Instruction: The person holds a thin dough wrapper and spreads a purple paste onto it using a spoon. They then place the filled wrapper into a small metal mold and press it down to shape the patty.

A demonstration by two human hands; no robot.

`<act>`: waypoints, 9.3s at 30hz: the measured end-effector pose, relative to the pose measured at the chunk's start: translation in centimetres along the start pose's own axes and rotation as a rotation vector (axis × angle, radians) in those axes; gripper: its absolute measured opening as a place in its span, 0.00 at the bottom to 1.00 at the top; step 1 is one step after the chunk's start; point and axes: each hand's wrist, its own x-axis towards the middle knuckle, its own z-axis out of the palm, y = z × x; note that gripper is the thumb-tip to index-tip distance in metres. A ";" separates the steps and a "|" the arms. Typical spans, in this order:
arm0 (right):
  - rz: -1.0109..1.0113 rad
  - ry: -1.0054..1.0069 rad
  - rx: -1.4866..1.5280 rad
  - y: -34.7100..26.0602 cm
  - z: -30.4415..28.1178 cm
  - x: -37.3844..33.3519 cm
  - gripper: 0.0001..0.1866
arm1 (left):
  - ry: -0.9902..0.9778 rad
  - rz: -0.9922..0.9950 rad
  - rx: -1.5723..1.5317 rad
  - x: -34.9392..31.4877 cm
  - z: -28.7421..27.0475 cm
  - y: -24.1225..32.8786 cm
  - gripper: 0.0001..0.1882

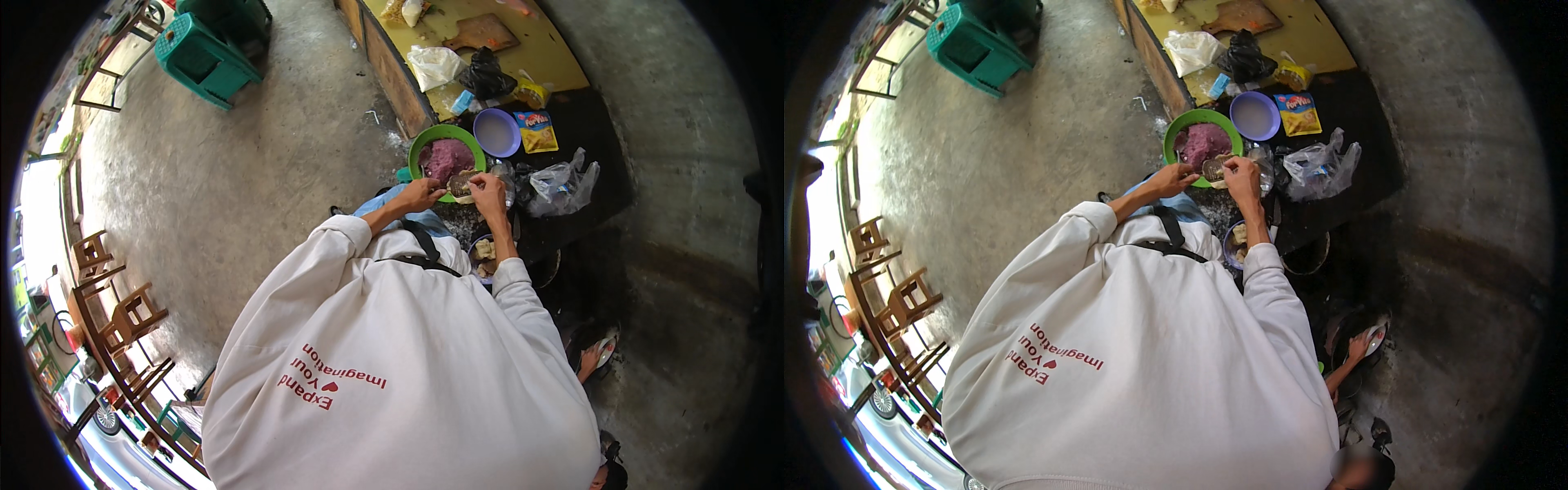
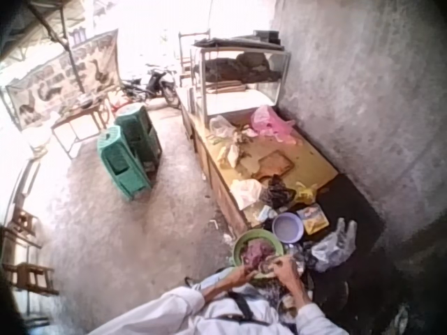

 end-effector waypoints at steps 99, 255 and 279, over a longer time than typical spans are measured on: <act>0.125 0.046 0.050 -1.0 0.1 -1.7 0.08 | -0.074 0.026 0.024 0.3 -0.7 0.6 0.22; 0.445 0.004 0.431 5.0 2.7 -1.1 0.09 | 0.106 -0.154 -0.108 1.0 -4.6 -0.1 0.26; 0.448 0.063 0.276 5.7 2.6 -0.9 0.07 | 0.073 -0.151 -0.114 1.0 -4.3 -0.5 0.26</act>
